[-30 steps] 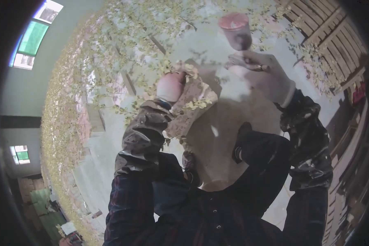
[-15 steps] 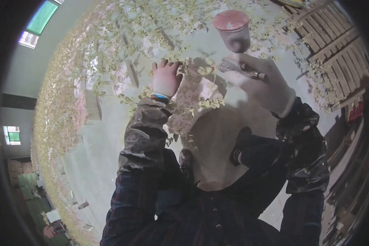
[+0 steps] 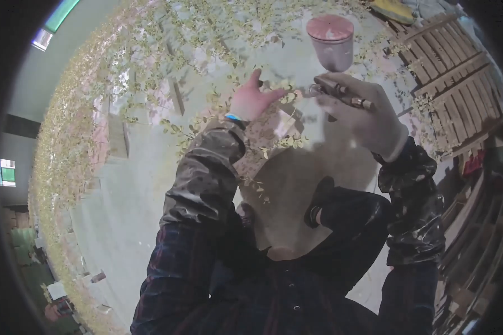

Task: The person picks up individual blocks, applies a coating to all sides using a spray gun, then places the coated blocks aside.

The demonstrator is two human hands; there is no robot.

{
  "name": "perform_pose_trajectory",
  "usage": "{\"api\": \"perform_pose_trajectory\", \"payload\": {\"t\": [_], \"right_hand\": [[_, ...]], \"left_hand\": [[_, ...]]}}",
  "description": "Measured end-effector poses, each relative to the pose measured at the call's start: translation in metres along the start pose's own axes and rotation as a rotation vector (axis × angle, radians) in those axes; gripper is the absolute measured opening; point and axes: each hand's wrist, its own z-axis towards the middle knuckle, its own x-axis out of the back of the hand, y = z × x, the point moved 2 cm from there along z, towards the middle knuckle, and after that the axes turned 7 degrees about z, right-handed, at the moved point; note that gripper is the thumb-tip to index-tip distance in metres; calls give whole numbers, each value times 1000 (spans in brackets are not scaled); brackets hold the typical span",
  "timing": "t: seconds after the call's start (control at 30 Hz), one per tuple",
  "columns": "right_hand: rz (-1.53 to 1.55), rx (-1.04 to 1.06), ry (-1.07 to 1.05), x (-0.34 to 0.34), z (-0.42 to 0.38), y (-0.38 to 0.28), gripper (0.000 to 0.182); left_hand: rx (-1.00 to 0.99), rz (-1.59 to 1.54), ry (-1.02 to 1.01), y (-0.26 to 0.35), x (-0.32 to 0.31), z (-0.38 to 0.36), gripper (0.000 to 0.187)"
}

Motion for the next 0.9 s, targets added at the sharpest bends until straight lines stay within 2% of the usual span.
{"api": "perform_pose_trajectory", "payload": {"t": [0.17, 0.27, 0.37, 0.47, 0.63, 0.77, 0.83, 0.87, 0.9], "right_hand": [[63, 35, 16, 0, -7, 4, 35], [85, 141, 70, -1, -13, 2, 35], [59, 130, 36, 0, -18, 3, 37], [50, 90, 48, 1, -26, 0, 38], [57, 40, 68, 0, -29, -2, 38], [136, -102, -2, -10, -26, -10, 38], [73, -26, -35, -21, -23, -11, 10], [61, -8, -44, -26, -21, -8, 13], [-9, 15, -37, -30, -20, -4, 5]], "left_hand": [[-59, -98, -47, -3, -16, 11, 80], [-102, -150, -89, -4, -23, 16, 72], [-176, -22, -15, -7, -37, 25, 69], [-165, 171, -30, -12, -45, 32, 51], [70, -12, -36, -16, -25, 13, 41], [112, 50, -13, -31, -3, -10, 25], [107, -36, 70, -47, 1, -18, 19], [109, -55, 90, -53, 4, -21, 18], [122, 5, 61, -59, 7, -24, 25]]}}
